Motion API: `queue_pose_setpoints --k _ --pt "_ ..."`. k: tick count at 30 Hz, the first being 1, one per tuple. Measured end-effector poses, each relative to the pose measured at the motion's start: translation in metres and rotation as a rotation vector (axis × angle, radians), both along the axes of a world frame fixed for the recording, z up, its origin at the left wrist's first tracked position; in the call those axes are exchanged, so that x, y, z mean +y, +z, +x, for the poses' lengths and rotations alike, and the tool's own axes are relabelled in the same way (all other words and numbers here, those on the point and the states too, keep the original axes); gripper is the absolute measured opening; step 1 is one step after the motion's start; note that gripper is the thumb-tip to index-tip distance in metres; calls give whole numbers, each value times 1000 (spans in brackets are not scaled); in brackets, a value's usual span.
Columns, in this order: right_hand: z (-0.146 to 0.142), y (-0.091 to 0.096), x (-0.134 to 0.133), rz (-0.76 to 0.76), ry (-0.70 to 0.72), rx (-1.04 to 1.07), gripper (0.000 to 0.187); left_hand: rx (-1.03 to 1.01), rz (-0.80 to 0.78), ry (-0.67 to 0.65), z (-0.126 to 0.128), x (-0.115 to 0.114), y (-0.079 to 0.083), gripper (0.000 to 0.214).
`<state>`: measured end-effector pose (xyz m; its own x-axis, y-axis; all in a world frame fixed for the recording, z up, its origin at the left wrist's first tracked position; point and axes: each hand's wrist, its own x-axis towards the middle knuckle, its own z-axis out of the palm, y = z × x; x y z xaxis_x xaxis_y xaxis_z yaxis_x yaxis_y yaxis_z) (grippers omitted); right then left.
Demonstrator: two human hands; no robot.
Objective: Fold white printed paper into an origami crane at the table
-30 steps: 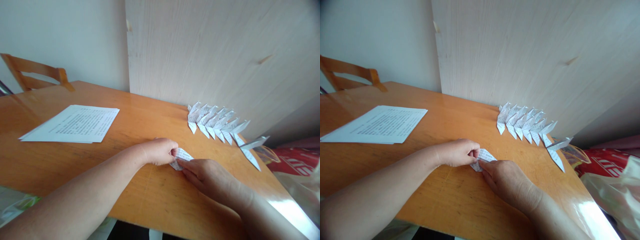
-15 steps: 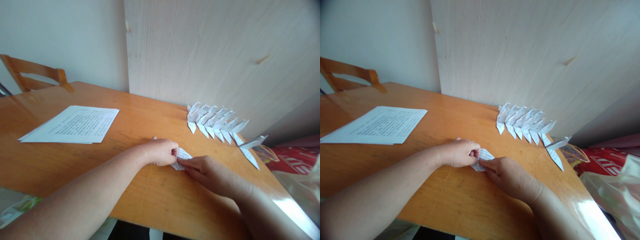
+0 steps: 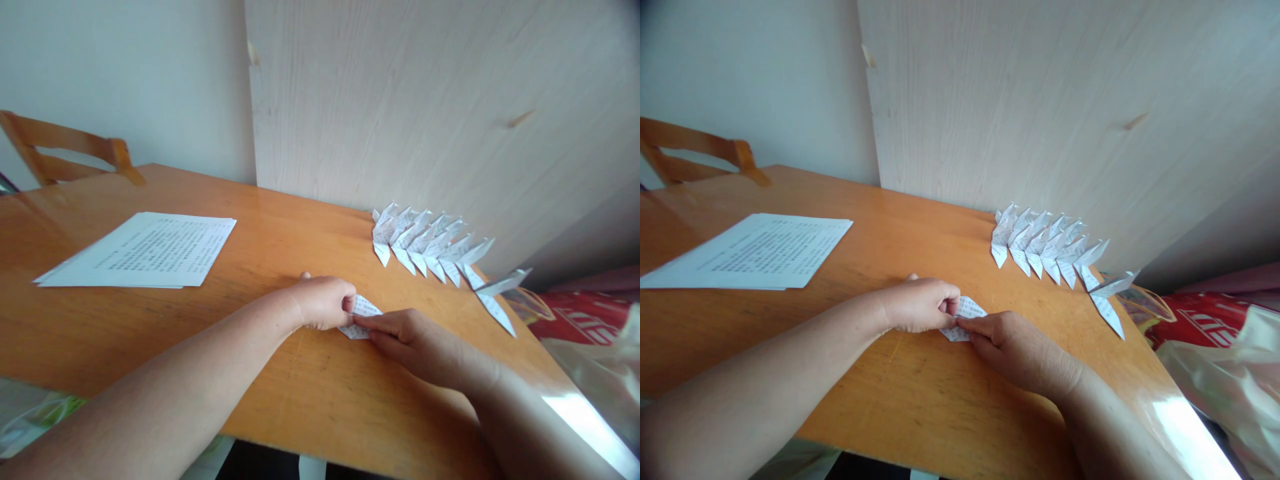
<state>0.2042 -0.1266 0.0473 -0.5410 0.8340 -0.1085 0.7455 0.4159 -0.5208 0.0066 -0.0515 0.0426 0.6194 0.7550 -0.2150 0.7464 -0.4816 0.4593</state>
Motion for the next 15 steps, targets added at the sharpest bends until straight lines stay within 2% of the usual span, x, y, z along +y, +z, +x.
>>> queue_pose_setpoints --k 9,15 --pt "-2 9 -6 86 -9 -48 34 -16 5 -23 -1 1 0 18" --pt "-6 6 -14 224 -28 -195 27 -42 24 -30 -2 0 0 16"
